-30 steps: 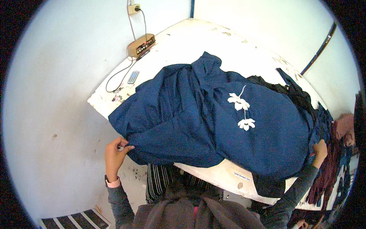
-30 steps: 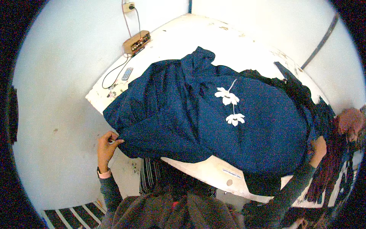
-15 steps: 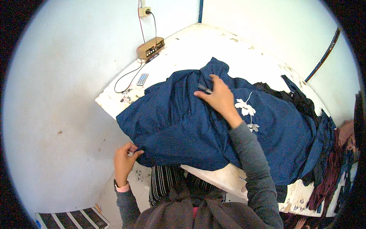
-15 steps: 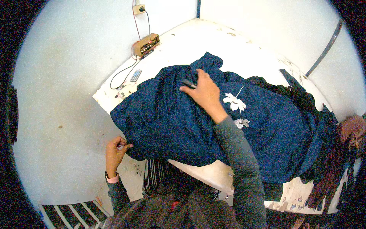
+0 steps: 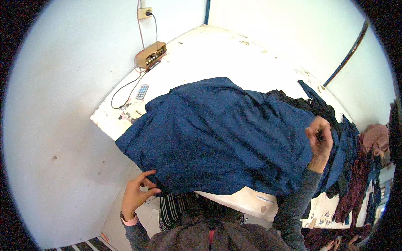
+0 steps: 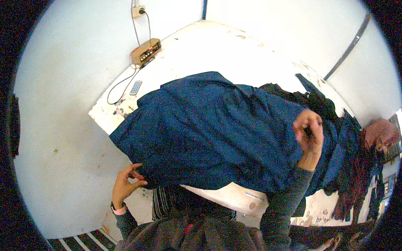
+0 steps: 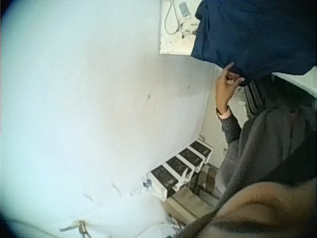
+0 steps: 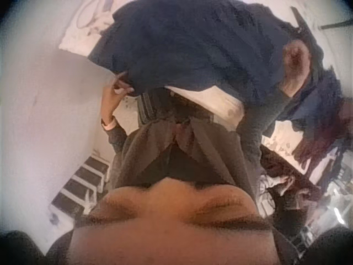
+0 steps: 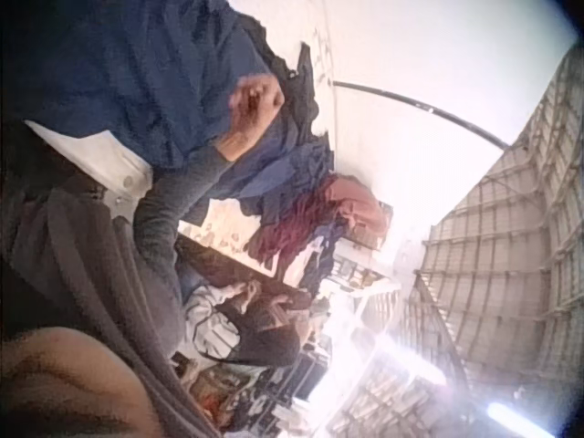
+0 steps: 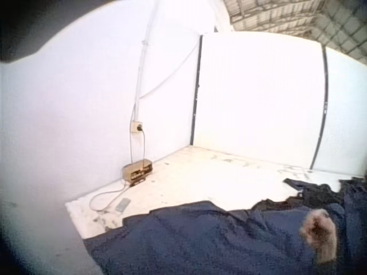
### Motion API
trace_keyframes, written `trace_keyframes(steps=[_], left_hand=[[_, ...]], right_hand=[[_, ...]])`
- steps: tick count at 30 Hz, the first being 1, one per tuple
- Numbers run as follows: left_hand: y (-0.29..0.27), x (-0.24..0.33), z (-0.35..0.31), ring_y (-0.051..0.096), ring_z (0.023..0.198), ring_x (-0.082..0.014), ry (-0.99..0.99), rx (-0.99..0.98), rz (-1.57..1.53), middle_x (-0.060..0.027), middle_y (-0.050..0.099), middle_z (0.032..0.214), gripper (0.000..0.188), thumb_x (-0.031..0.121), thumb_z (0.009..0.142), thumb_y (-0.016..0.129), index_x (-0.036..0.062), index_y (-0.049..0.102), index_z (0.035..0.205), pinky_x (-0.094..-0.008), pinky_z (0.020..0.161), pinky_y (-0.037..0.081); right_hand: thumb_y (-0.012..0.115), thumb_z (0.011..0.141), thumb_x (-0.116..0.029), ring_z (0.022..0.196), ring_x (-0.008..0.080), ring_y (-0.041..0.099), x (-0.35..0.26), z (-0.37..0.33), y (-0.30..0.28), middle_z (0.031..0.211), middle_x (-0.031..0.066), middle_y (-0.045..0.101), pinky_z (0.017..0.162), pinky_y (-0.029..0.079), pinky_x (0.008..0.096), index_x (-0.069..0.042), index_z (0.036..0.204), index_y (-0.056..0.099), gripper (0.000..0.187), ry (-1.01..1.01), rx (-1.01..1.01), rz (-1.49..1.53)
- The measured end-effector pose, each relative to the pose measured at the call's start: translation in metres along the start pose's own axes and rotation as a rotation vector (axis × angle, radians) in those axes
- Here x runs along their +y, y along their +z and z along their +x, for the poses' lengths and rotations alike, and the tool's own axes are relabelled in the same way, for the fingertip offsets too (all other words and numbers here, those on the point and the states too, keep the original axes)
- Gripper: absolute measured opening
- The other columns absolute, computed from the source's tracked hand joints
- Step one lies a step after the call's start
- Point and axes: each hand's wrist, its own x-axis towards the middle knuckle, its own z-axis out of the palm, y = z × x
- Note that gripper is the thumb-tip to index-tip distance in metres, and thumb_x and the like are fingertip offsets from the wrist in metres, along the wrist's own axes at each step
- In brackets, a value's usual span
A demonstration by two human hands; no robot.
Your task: The person uses a small blade tool to trim loose threads and small fabric bits from a dark blue garment on a white worktable. They repeatedly lift, turn, and smooth the garment to access different areas, then place it back on the table after trimming.
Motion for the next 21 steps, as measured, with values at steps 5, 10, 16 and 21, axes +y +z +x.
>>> trace_keyframes(steps=[5, 10, 16, 21], left_hand=[[0.003, 0.027, 0.012, 0.066, 0.070, -0.0146, -0.025, -0.049, 0.051, -0.0040, 0.071, 0.075, 0.035, 0.015, 0.078, 0.085, 0.0076, 0.071, 0.109, -0.0289, 0.064, 0.047], [0.008, 0.074, 0.012, 0.064, 0.067, -0.0144, -0.028, 0.071, 0.090, -0.0042, 0.070, 0.076, 0.030, 0.015, 0.080, 0.083, 0.0074, 0.071, 0.107, -0.0288, 0.063, 0.047], [0.023, 0.093, 0.013, 0.066, 0.085, -0.0181, 0.149, 0.077, -0.061, -0.0085, 0.070, 0.100, 0.033, 0.013, 0.083, 0.080, 0.0050, 0.070, 0.113, -0.0309, 0.078, 0.051], [0.035, 0.121, 0.043, 0.065, 0.099, -0.0253, 0.380, 0.222, -0.022, -0.0135, 0.067, 0.114, 0.043, 0.012, 0.083, 0.079, 0.0051, 0.066, 0.123, -0.0344, 0.090, 0.051]], right_hand=[[0.077, 0.086, -0.035, 0.087, 0.0151, 0.066, 0.018, 0.021, 0.092, 0.107, 0.0107, 0.071, 0.082, 0.052, 0.0297, -0.001, 0.111, 0.068, 0.043, 0.218, -0.154, -0.590], [0.081, 0.082, -0.033, 0.110, 0.0275, 0.068, 0.087, 0.023, 0.153, 0.118, 0.0163, 0.070, 0.096, 0.051, 0.0369, 0.000, 0.116, 0.066, 0.050, 0.211, -0.266, -0.919], [0.078, 0.085, -0.021, 0.094, 0.0264, 0.072, 0.104, 0.019, 0.172, 0.101, 0.0122, 0.076, 0.085, 0.054, 0.0358, -0.001, 0.104, 0.073, 0.028, 0.175, -0.095, -1.029], [0.076, 0.088, -0.011, 0.084, 0.0112, 0.066, 0.074, -0.008, 0.179, 0.097, 0.0039, 0.075, 0.073, 0.051, 0.0278, -0.005, 0.105, 0.073, 0.018, 0.202, -0.279, -0.488]])
